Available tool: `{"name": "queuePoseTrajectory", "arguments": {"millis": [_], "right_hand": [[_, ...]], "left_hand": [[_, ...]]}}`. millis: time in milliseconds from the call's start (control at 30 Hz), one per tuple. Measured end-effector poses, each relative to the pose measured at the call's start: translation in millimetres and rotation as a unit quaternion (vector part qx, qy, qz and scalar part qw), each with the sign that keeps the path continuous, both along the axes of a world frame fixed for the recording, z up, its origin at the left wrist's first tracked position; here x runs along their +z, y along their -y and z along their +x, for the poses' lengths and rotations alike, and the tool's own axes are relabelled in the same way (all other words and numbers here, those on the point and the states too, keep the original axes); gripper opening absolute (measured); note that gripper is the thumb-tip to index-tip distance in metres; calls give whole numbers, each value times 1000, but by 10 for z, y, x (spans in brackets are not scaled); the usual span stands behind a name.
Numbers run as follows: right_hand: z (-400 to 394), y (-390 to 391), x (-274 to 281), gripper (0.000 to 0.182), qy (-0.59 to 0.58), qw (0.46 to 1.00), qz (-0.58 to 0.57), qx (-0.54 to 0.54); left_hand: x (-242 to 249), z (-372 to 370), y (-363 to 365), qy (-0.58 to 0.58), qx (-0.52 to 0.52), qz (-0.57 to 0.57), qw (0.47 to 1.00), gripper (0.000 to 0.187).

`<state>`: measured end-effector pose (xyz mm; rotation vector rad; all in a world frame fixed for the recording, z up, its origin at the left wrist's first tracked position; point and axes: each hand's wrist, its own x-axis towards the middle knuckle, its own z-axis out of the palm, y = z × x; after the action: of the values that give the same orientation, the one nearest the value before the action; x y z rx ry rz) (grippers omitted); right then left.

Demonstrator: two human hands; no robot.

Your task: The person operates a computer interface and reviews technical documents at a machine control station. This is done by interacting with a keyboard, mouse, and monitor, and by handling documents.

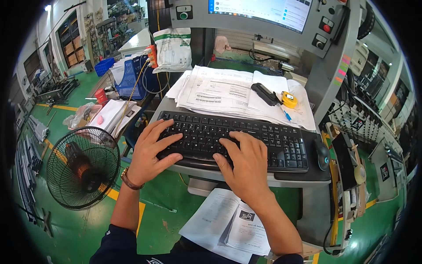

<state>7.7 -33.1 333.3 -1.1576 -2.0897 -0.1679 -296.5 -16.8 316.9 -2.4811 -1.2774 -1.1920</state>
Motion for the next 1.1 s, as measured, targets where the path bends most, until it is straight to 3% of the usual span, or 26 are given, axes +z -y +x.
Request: {"name": "queuePoseTrajectory", "arguments": {"millis": [133,233,533,767,933,1100], "right_hand": [[-3,-9,-13,40,-1,1000,3,-1],[-4,-8,-18,40,-1,1000,6,-1],[-38,19,-20,34,-19,1000,14,12],[-86,70,-67,19,-22,994,50,90],[-78,90,1,23,-20,997,32,66],[-87,88,-48,28,-17,999,17,42]], "left_hand": [[64,31,2,12,15,-31,999,66],[67,-49,-44,-72,13,-32,997,71],[206,11,-118,-125,-12,-62,990,69],[161,19,-102,-55,-10,-49,997,78],[109,-26,-68,-53,2,-42,998,82],[107,-7,-69,-103,10,-29,994,73]]}}
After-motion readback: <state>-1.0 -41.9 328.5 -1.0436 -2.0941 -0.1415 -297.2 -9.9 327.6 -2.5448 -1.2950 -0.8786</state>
